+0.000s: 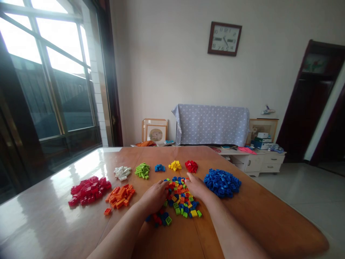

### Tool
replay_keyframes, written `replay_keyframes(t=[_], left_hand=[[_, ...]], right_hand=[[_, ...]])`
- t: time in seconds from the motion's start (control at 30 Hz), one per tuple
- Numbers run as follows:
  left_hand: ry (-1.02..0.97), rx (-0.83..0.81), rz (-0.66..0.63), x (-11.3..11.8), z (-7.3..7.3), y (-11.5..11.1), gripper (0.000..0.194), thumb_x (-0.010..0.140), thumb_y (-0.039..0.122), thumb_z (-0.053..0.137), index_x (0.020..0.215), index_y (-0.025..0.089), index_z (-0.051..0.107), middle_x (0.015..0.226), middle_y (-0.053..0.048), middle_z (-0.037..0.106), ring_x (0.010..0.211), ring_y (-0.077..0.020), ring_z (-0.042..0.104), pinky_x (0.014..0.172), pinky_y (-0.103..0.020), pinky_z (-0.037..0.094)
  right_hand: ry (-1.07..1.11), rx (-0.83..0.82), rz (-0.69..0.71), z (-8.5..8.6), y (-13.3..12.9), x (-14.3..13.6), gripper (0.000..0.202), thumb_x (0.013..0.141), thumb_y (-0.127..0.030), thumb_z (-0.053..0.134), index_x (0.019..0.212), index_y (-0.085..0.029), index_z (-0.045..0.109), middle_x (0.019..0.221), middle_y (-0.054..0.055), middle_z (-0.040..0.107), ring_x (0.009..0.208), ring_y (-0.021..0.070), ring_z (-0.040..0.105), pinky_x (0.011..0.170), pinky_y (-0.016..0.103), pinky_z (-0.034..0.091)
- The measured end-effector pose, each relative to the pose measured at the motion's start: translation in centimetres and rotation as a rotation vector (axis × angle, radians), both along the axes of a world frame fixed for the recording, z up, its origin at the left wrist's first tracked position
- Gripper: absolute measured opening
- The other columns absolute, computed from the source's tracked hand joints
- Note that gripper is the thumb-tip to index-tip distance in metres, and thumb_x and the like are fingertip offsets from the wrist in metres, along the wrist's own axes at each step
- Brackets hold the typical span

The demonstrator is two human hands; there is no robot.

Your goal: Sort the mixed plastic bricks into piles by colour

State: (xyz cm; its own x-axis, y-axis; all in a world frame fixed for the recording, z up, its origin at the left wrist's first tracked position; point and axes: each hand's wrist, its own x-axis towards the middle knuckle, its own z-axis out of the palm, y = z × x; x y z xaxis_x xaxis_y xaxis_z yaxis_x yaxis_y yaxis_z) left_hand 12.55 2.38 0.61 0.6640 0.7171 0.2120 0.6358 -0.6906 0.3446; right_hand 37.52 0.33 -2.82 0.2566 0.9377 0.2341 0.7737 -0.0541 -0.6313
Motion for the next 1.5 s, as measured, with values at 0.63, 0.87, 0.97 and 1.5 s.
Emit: replay_keyframes(t=[0.63, 0.87, 0.97, 1.5], left_hand=[[0.009, 0.099, -0.083, 1.3, 0.4, -1.5, 0.033, 0.090, 0.033, 0.045, 0.114, 0.032, 0.068, 0.115, -0.008, 0.062, 0.112, -0.0289, 0.053, 0.098, -0.043, 0.044], [0.052, 0.115, -0.043, 1.5, 0.3, -1.7, 0.029, 0.091, 0.032, 0.044, 0.112, 0.028, 0.066, 0.114, -0.007, 0.062, 0.110, -0.0262, 0.053, 0.095, -0.040, 0.045], [0.042, 0.129, -0.032, 1.5, 0.3, -1.6, 0.023, 0.088, 0.030, 0.049, 0.105, 0.025, 0.064, 0.112, -0.008, 0.061, 0.109, -0.0257, 0.053, 0.094, -0.038, 0.045], [0.005, 0.127, -0.085, 1.5, 0.0, -1.4, 0.036, 0.088, 0.021, 0.047, 0.118, 0.033, 0.064, 0.116, -0.005, 0.062, 0.110, -0.0256, 0.053, 0.096, -0.039, 0.044]], right_hand=[[-0.218, 0.036, 0.146, 1.4, -3.4, -1.2, 0.015, 0.080, -0.029, 0.055, 0.073, -0.022, 0.067, 0.069, -0.002, 0.066, 0.063, 0.0143, 0.055, 0.058, 0.024, 0.034], [-0.204, 0.010, 0.217, 1.1, -3.2, -1.4, 0.012, 0.080, -0.027, 0.057, 0.074, -0.021, 0.065, 0.072, -0.001, 0.064, 0.065, 0.0137, 0.054, 0.059, 0.024, 0.032], [-0.196, 0.026, 0.227, 1.2, -3.2, -1.3, 0.015, 0.082, -0.027, 0.054, 0.074, -0.021, 0.064, 0.073, -0.001, 0.065, 0.068, 0.0147, 0.055, 0.062, 0.024, 0.034], [-0.221, -0.007, 0.212, 1.9, -3.5, -1.9, 0.015, 0.078, -0.021, 0.054, 0.079, -0.023, 0.069, 0.076, -0.001, 0.066, 0.071, 0.0144, 0.056, 0.064, 0.024, 0.034]])
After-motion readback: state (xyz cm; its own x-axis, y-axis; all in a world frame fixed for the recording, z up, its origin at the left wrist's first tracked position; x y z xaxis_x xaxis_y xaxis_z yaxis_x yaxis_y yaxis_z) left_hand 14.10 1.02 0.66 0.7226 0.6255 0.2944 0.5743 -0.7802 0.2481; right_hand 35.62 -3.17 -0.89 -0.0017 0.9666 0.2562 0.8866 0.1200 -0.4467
